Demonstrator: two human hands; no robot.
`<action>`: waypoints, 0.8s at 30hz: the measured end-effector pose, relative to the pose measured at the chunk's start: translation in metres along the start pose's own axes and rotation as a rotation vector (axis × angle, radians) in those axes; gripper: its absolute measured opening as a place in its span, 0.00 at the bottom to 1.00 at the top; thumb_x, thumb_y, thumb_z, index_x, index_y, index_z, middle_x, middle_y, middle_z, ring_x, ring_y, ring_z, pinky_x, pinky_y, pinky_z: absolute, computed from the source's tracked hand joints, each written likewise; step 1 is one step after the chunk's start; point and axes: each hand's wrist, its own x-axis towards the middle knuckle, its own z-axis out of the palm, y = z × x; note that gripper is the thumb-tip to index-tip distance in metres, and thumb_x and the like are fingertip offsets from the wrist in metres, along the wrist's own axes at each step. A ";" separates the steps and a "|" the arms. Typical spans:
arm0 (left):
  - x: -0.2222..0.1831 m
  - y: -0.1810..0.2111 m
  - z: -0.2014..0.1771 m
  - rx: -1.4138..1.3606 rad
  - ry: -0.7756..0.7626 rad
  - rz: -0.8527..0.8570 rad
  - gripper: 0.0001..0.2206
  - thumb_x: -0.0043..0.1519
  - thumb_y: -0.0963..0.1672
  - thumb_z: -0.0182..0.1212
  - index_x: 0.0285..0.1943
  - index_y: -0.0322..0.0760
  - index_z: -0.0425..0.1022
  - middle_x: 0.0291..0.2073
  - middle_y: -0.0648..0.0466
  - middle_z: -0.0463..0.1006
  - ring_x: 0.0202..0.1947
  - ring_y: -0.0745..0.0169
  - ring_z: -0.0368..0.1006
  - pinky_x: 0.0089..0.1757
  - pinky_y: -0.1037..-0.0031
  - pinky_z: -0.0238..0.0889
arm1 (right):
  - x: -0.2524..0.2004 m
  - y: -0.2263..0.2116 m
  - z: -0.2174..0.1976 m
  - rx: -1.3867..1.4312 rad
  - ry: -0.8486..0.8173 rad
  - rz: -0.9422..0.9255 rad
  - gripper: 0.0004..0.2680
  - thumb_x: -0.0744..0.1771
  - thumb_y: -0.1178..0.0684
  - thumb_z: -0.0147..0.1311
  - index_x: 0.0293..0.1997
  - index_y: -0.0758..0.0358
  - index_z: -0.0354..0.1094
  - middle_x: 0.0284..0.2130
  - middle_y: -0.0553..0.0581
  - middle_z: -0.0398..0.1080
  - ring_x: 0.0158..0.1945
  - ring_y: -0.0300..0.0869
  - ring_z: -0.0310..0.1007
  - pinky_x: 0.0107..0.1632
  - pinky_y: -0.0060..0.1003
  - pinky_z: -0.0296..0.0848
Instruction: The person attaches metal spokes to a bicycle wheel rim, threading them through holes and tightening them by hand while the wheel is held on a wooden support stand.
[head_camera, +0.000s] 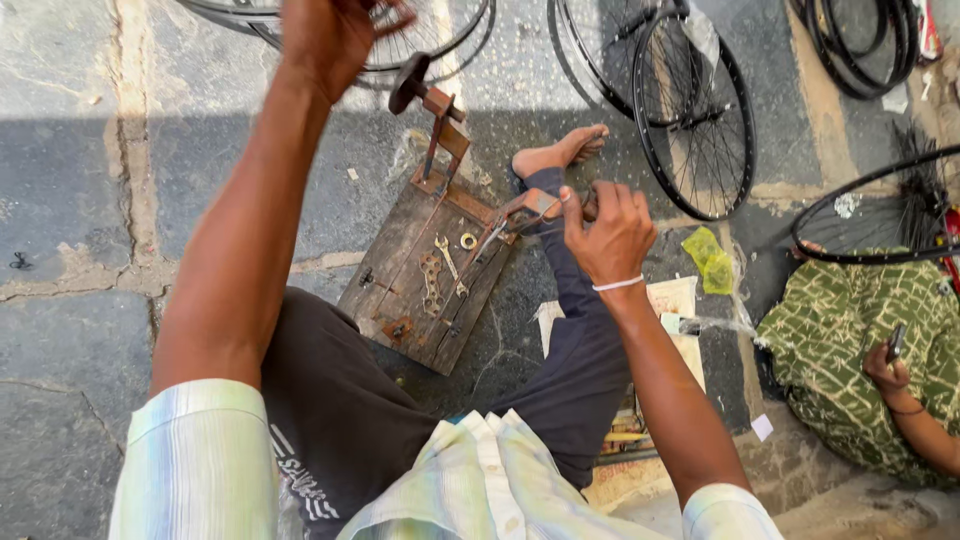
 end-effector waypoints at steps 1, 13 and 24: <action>-0.005 -0.006 -0.002 0.326 0.065 -0.081 0.22 0.70 0.54 0.48 0.39 0.38 0.82 0.39 0.51 0.83 0.48 0.56 0.76 0.64 0.35 0.50 | -0.007 -0.001 -0.003 -0.006 -0.025 0.020 0.14 0.69 0.43 0.60 0.38 0.66 0.72 0.32 0.61 0.72 0.36 0.56 0.71 0.37 0.50 0.69; -0.017 -0.012 0.012 0.995 -0.030 -0.419 0.32 0.73 0.60 0.38 0.40 0.30 0.77 0.40 0.43 0.80 0.44 0.53 0.74 0.58 0.44 0.59 | -0.002 0.003 -0.005 -0.015 -0.022 0.013 0.13 0.69 0.43 0.62 0.39 0.66 0.73 0.31 0.61 0.73 0.36 0.56 0.72 0.37 0.51 0.69; -0.015 0.002 0.015 1.030 0.114 -0.367 0.26 0.71 0.56 0.48 0.42 0.30 0.77 0.39 0.45 0.80 0.43 0.52 0.75 0.54 0.49 0.63 | -0.007 0.000 0.004 -0.017 -0.029 0.046 0.14 0.70 0.43 0.61 0.40 0.67 0.74 0.33 0.63 0.73 0.37 0.56 0.72 0.37 0.50 0.70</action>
